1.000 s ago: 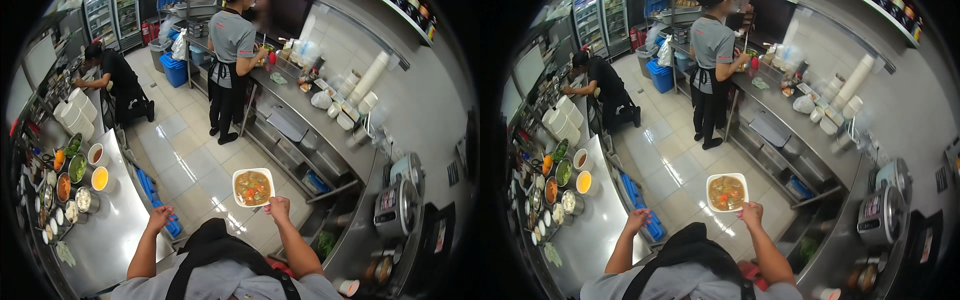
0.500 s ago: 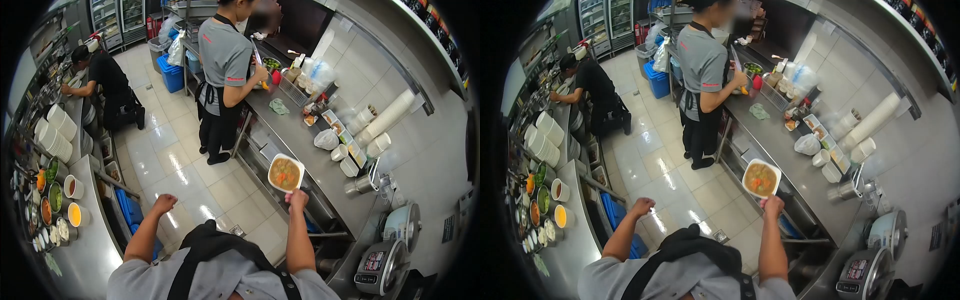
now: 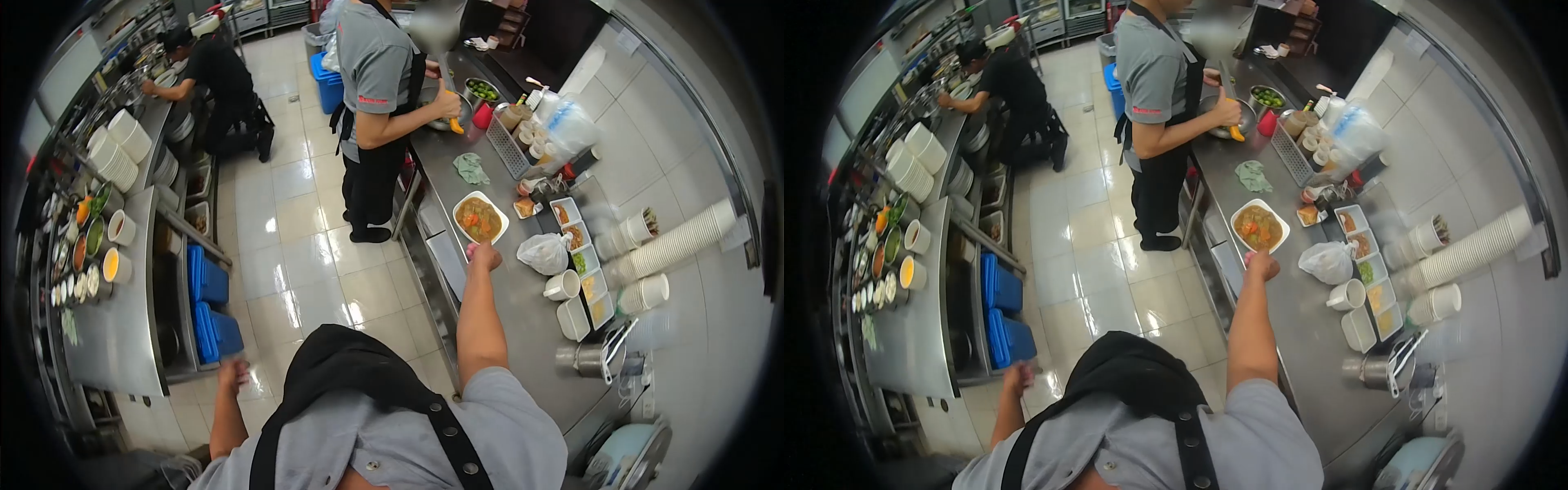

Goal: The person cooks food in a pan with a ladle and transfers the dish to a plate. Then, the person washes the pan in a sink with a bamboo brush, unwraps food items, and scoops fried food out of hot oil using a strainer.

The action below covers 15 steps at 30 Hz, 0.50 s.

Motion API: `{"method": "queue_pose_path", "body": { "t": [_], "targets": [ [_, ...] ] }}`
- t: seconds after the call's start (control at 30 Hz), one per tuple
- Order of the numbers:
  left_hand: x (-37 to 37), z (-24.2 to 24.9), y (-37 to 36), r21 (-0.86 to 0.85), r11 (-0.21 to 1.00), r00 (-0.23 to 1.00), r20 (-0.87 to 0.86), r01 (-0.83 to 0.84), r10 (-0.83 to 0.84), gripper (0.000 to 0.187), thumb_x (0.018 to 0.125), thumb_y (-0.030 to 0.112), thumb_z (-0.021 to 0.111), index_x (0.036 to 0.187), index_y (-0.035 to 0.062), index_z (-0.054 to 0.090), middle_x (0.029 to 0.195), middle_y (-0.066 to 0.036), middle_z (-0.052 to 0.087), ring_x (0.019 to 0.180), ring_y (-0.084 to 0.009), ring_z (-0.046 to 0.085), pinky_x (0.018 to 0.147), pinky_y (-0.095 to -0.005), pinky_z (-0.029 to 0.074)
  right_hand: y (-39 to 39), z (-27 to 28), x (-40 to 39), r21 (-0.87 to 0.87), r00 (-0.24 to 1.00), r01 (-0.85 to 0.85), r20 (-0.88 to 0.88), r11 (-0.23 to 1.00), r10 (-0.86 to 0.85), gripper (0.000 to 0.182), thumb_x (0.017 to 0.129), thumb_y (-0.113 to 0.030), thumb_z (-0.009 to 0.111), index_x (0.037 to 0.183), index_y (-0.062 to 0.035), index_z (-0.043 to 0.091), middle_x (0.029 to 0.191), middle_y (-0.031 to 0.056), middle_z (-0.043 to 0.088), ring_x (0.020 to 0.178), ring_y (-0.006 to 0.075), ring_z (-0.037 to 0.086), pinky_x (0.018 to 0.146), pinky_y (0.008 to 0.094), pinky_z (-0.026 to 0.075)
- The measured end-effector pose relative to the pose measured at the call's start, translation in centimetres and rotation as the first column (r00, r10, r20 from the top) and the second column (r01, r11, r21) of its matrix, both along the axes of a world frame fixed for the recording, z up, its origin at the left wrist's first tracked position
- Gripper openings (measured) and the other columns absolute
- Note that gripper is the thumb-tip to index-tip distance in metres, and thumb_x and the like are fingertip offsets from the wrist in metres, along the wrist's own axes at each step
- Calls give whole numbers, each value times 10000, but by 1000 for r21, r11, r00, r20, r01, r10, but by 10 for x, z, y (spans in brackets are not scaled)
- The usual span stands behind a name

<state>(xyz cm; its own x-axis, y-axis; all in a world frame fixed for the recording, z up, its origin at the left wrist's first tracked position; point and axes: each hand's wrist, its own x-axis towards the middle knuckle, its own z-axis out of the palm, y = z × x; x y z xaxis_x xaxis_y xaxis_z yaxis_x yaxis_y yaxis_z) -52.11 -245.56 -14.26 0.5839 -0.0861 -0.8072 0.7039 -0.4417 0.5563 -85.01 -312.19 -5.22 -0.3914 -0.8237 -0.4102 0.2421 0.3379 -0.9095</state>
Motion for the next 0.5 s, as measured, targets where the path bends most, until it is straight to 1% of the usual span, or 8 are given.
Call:
{"method": "queue_pose_path", "body": {
  "t": [0.13,0.23,0.3,0.33,0.37,0.4,0.43,0.5],
  "targets": [
    [-144,-20,98,274,951,976,-125,-141,180,249,822,259,536,946,45,565,877,-128,611,637,-280,574,561,-428,468,-28,1,1,11,998,-22,53,1000,22,162,823,-67,500,819,89,543,680,170,617,501,197,584,406,275,483],
    [-230,-29,148,268,951,962,-180,-151,204,225,808,252,551,916,56,572,800,-122,597,611,-266,557,539,-425,476,-48,-7,8,42,989,11,148,999,-17,155,822,-58,510,847,91,541,722,168,631,520,215,595,439,278,508],
    [-302,-44,188,251,933,929,-203,-256,310,209,798,248,561,896,64,577,749,-118,588,593,-258,546,524,-424,481,-67,-49,-4,-49,963,-231,131,972,236,413,899,-275,437,1109,69,526,1086,194,612,965,305,611,825,436,513],
    [-336,-51,203,214,936,938,-147,-280,314,187,792,251,558,856,85,612,743,-125,604,642,-265,588,549,-448,508,-69,-65,-17,-85,884,-395,236,915,404,570,927,-403,327,1262,38,461,1293,198,500,1202,331,475,984,483,399],
    [-342,-105,224,525,831,944,-329,182,0,206,790,260,562,877,102,662,846,-146,662,757,-273,645,631,-449,531,-48,-56,-22,-182,787,-558,194,810,586,654,929,-449,280,1343,50,362,1344,213,450,1246,339,437,998,485,380],
    [-343,-133,237,603,614,850,-243,509,-467,268,805,306,551,939,108,671,936,-150,656,834,-281,648,711,-430,522,-27,-36,0,-139,858,-465,172,875,483,681,930,-476,308,1328,73,365,1293,232,482,1221,352,452,1006,487,361],
    [-365,-139,243,692,247,527,-225,679,-820,330,820,351,540,1001,114,680,1025,-154,649,910,-289,651,792,-410,514,-4,-12,23,-99,916,-363,143,926,374,711,932,-503,336,1314,96,367,1243,251,513,1196,365,467,1013,490,342],
    [-375,-153,240,754,567,910,-96,332,-404,409,849,417,498,981,75,678,1025,-173,645,949,-334,629,836,-438,480,36,-29,57,43,836,-546,-37,837,547,471,926,-393,434,1161,4,529,982,147,617,847,260,596,695,376,486]
  ]
}}
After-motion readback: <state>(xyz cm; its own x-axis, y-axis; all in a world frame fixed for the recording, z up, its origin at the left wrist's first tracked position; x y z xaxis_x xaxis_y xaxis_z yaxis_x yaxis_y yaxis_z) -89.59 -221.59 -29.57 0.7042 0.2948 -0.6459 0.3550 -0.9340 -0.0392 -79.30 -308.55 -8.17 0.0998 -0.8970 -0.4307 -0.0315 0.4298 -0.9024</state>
